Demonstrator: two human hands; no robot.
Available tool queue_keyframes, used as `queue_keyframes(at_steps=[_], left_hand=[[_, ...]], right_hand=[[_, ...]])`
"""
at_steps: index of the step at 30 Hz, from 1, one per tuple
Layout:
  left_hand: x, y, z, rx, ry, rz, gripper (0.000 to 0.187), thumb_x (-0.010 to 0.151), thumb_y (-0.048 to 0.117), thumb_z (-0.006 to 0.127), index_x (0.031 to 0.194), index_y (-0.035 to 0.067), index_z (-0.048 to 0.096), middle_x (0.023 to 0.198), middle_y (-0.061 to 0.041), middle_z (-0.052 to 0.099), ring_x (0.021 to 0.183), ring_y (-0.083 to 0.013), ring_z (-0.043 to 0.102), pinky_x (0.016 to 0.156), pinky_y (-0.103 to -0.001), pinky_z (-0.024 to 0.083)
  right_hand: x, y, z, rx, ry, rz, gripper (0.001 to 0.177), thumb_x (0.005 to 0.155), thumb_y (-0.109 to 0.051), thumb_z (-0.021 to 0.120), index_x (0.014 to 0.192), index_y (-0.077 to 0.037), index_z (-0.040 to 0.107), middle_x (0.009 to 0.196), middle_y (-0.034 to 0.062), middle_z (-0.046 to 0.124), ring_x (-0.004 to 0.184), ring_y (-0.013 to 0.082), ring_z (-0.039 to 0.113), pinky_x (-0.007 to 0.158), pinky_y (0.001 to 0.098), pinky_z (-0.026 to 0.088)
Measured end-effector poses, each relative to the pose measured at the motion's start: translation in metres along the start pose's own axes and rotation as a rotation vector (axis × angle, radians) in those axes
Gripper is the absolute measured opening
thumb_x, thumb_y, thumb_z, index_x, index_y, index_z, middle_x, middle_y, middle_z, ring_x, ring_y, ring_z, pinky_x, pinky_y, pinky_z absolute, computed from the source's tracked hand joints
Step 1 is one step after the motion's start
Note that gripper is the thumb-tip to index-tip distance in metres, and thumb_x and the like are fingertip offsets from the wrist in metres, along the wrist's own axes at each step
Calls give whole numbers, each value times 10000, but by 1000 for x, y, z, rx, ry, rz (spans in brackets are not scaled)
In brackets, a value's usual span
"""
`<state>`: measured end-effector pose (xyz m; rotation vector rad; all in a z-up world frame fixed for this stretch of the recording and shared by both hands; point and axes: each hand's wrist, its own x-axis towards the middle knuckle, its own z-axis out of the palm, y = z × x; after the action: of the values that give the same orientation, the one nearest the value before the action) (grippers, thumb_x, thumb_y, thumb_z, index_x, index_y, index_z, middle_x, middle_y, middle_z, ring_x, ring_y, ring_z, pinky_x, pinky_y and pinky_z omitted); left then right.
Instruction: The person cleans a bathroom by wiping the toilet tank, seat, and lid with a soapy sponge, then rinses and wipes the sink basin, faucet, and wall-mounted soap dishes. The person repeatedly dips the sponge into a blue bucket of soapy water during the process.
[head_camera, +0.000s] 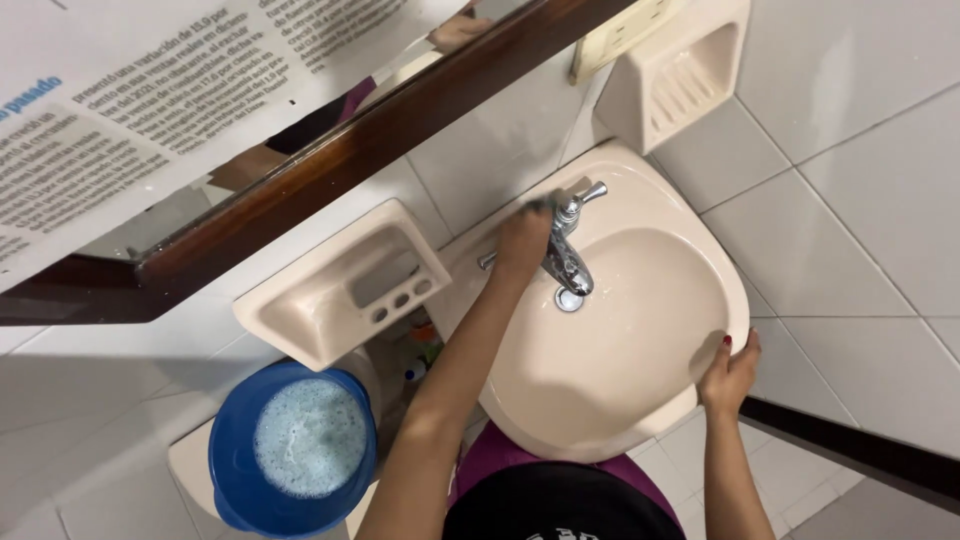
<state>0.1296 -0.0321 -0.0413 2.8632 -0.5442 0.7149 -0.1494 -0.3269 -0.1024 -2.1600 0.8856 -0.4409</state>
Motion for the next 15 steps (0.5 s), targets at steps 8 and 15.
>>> queue_keyframes(at_steps=[8,15], left_hand=[[-4,-17,19,-386,-437,-12,197,869,198,706,718,71,709,633,-134,641,632,-323,725,552,-446,595],[32,-35,-35,-730,-815,-310,273,968,238,627,1195,167,761,1227,-184,717,1211,-424,631,1032,-525,500]], right_hand=[[3,-16,1,-30,0,84,456,1185,-328,410,1519,-18,396,1343,377,553,1265,568,514,1065,657,401],[2,-17,-1,-60,5,97,467,1180,-396,386,1500,-59,428,1302,343,585,1221,549,557,1015,647,444]])
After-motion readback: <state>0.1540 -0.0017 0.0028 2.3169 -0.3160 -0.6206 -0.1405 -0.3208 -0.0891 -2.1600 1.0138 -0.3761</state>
